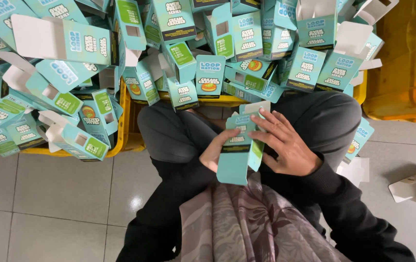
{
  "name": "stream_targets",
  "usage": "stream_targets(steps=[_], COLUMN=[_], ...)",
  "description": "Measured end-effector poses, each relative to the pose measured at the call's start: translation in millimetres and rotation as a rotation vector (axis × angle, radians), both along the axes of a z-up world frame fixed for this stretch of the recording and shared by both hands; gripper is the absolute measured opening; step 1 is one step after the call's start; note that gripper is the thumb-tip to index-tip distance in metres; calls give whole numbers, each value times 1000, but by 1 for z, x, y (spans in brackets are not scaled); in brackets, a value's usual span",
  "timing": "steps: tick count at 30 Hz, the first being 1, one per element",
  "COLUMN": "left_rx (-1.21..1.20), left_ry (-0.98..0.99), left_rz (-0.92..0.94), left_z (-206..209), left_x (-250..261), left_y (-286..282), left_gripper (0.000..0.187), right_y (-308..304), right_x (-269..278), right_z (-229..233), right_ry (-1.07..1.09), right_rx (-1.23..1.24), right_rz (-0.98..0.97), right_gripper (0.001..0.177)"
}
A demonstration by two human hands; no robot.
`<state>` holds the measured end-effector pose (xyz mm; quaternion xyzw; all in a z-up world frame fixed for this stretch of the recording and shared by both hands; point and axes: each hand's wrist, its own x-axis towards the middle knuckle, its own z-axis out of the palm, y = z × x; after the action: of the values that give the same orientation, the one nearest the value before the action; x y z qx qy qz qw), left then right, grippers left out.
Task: A person sits on the floor and manually assembles small cardboard product boxes from a large pile, occasionally adding paper inserts.
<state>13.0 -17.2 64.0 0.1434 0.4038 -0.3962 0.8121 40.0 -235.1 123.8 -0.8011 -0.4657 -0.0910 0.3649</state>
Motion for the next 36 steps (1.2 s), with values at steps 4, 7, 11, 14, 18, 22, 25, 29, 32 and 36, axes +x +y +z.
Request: stream_targets(steps=[4,7,11,14,18,22,25,29,32,36], left_rx=[68,635,1182,1217,1247,1196,1212,1133,1047,974], left_ry=[-222,-1446,-1634,-1712,-1717,-1720,-1712,-1709,-1701,-1681], left_rz=[-3,-140,116,257,286,241,186,77,50,59], left_z=[-2,7,81,74,65,73,73,79,90,97], left_x=[-10,-16,-26,-35,-39,-42,-46,-49,-52,-54], left_y=[15,38,10,-11,-15,-11,-9,-7,-7,-7], left_gripper=[64,78,75,89,79,70,58,50,46,39], right_y=[-9,-23,-14,3,1,3,5,-2,-2,7], right_x=[5,10,-6,-17,-29,-26,-27,-26,-27,-29], right_z=[12,-2,-23,-24,-38,-6,5,-6,-14,-5], right_ry=[-39,267,494,589,498,378,379,356,332,291], right_rx=[22,325,560,619,648,517,497,523,580,701], right_rz=[1,-125,-220,-126,-23,-36,-4,-16,-17,8], right_gripper=[39,64,69,82,104,70,47,29,27,36])
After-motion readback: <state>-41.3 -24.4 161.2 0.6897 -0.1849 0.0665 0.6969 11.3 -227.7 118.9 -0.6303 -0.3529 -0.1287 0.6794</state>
